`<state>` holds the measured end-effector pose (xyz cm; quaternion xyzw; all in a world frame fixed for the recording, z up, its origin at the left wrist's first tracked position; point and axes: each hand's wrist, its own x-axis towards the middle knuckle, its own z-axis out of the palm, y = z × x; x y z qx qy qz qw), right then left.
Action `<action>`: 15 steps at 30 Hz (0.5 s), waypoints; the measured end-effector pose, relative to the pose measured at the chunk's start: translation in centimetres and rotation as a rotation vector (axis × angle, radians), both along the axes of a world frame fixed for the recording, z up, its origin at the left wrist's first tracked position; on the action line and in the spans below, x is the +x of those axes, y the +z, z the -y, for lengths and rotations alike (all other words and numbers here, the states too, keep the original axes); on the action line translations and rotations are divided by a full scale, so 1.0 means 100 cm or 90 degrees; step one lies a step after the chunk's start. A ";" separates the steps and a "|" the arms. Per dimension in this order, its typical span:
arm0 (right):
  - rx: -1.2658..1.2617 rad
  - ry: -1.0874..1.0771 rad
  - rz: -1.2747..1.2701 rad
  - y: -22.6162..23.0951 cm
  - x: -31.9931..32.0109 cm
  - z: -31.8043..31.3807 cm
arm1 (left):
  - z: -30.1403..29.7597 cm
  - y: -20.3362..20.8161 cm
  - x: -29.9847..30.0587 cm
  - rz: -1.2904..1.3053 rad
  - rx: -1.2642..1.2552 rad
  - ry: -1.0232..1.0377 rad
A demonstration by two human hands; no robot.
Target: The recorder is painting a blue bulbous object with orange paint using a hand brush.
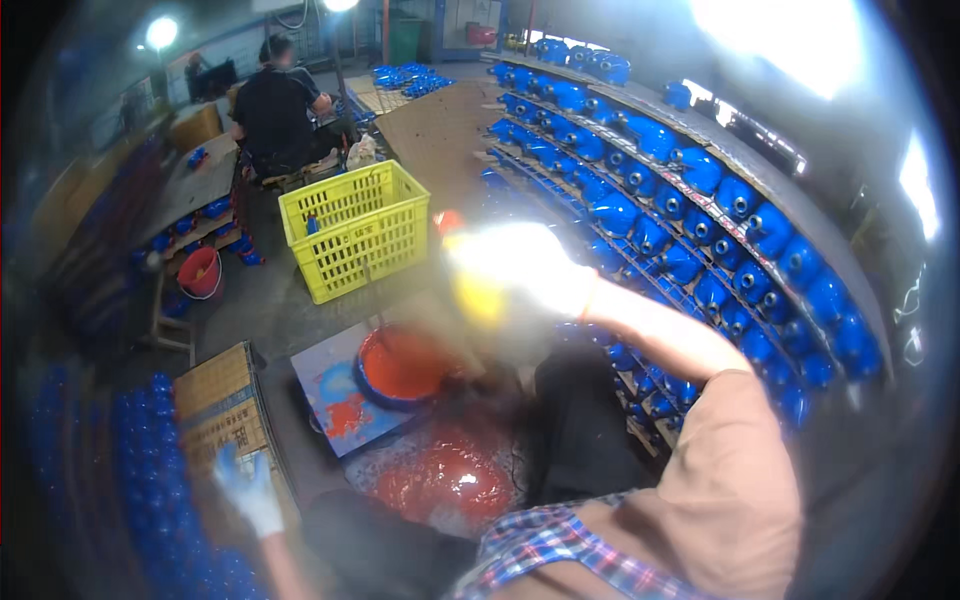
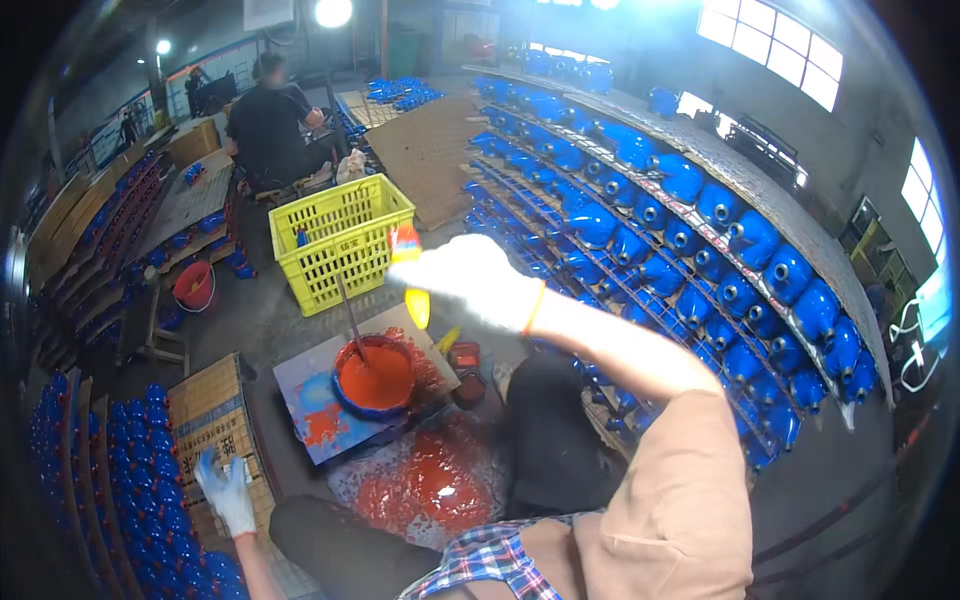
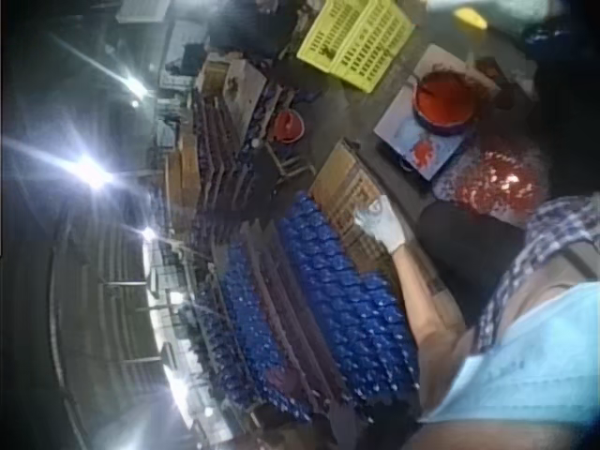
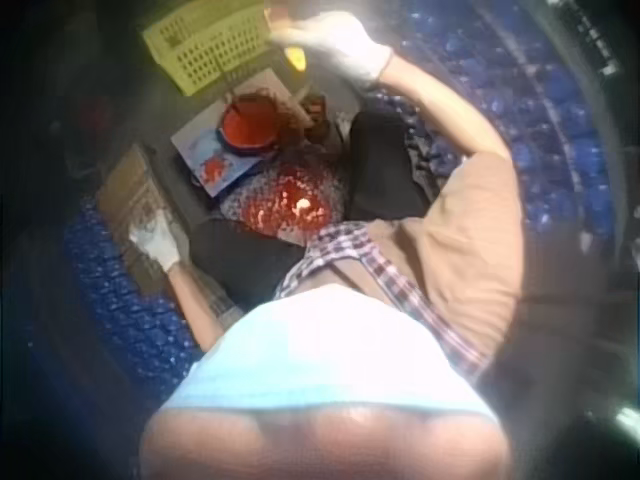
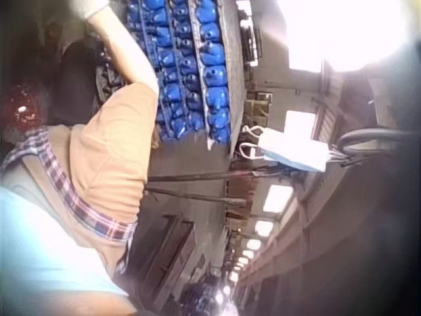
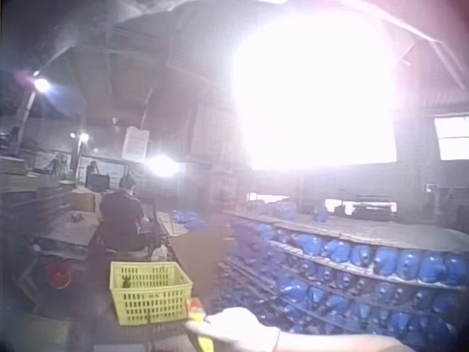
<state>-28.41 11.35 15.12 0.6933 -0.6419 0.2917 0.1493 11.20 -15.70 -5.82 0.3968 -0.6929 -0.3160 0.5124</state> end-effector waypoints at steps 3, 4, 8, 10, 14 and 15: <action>0.080 -0.187 -0.122 0.052 -0.038 0.003 | -0.051 0.109 -0.066 0.046 -0.015 -0.066; 0.085 -0.188 -0.230 0.077 -0.053 0.001 | -0.064 0.135 -0.085 0.104 -0.059 -0.162; 0.042 -0.333 -0.404 0.131 -0.176 -0.008 | -0.106 0.168 -0.160 0.142 -0.115 -0.443; 0.062 -0.393 -0.433 0.159 -0.232 -0.020 | -0.113 0.154 -0.188 0.173 -0.204 -0.512; 0.129 -0.531 -0.460 0.200 -0.319 -0.045 | -0.110 0.121 -0.221 0.193 -0.287 -0.471; 0.169 -0.547 -0.419 0.207 -0.338 -0.047 | -0.104 0.114 -0.224 0.213 -0.303 -0.454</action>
